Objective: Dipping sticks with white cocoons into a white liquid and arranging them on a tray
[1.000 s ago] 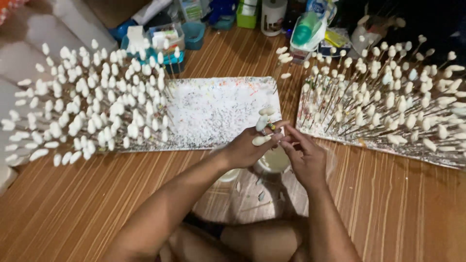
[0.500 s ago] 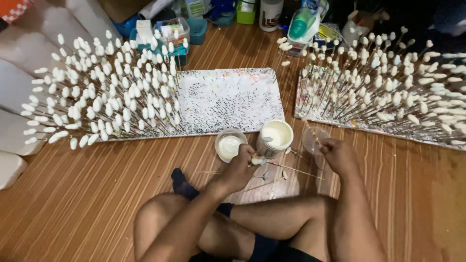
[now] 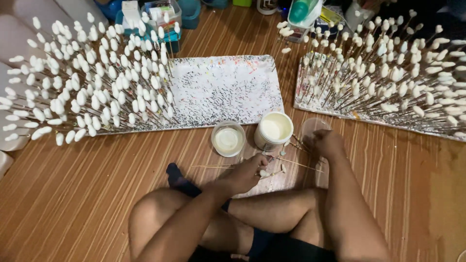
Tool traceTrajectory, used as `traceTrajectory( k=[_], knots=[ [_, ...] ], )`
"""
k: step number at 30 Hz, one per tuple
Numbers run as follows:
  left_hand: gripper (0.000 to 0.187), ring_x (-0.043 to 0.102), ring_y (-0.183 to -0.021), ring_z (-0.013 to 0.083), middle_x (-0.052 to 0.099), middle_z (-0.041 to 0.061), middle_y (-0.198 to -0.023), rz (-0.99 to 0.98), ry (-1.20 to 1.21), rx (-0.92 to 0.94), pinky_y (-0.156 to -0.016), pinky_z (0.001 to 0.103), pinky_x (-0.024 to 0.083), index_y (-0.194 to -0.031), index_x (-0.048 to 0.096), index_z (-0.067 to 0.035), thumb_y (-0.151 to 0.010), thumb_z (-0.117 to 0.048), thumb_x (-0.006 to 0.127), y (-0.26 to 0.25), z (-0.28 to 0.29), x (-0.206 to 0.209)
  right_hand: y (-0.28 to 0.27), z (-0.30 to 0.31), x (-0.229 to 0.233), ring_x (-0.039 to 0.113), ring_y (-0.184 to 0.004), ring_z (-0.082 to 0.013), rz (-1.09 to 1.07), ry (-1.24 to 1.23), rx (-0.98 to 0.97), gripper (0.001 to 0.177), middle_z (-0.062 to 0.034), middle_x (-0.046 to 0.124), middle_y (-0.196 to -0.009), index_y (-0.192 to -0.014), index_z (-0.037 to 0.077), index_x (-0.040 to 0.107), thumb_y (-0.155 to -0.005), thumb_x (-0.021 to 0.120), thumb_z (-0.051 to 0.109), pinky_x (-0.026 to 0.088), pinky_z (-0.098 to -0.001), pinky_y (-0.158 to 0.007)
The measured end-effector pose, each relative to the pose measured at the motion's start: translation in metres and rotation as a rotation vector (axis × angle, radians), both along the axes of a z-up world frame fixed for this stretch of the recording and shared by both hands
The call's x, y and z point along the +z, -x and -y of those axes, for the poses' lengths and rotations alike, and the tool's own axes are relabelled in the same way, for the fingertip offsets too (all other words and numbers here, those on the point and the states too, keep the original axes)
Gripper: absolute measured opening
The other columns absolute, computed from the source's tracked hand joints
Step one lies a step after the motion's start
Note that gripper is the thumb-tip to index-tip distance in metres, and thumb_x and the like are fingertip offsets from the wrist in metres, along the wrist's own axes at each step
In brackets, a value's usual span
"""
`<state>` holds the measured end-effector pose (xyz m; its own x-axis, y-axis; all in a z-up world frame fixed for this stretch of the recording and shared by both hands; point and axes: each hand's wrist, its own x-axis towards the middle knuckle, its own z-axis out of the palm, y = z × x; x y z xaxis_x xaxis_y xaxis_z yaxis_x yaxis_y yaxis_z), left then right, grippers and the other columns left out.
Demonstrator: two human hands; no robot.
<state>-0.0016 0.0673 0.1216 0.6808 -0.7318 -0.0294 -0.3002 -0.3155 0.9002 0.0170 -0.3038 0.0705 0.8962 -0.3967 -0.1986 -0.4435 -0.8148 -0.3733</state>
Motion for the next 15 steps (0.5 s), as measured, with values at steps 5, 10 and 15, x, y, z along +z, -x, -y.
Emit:
traceTrajectory(
  k=[5, 10, 15],
  knots=[
    [0.039, 0.072, -0.088, 0.0431, 0.065, 0.02, -0.102, 0.276, -0.1, -0.095, -0.078, 0.05, 0.059, -0.117, 0.049, -0.007, -0.082, -0.002, 0.065, -0.005, 0.024, -0.011, 0.01, 0.002, 0.019, 0.072, -0.103, -0.0401, 0.141, -0.167, -0.124, 0.029, -0.0154, 0.078, -0.105, -0.119, 0.021, 0.078, -0.092, 0.068, 0.021, 0.057, -0.0506, -0.09],
    [0.03, 0.069, -0.087, 0.0422, 0.061, 0.019, -0.101, 0.5, -0.197, -0.128, -0.074, 0.05, 0.056, -0.116, 0.052, -0.007, -0.089, -0.014, 0.061, -0.003, 0.054, -0.056, 0.022, 0.0, 0.026, 0.073, -0.099, -0.0328, 0.214, -0.18, -0.173, 0.027, -0.0107, 0.078, -0.098, -0.117, 0.023, 0.08, -0.091, 0.073, 0.022, 0.058, -0.047, -0.084],
    [0.037, 0.062, -0.101, 0.0409, 0.063, 0.023, -0.111, 0.511, -0.413, -0.018, -0.084, 0.052, 0.05, -0.119, 0.061, -0.001, -0.096, -0.03, 0.059, 0.003, 0.059, -0.041, 0.023, 0.001, 0.022, 0.073, -0.092, -0.0312, 0.276, -0.257, -0.197, 0.025, -0.0108, 0.077, -0.092, -0.115, 0.019, 0.08, -0.091, 0.074, 0.018, 0.056, -0.0417, -0.08]
  ],
)
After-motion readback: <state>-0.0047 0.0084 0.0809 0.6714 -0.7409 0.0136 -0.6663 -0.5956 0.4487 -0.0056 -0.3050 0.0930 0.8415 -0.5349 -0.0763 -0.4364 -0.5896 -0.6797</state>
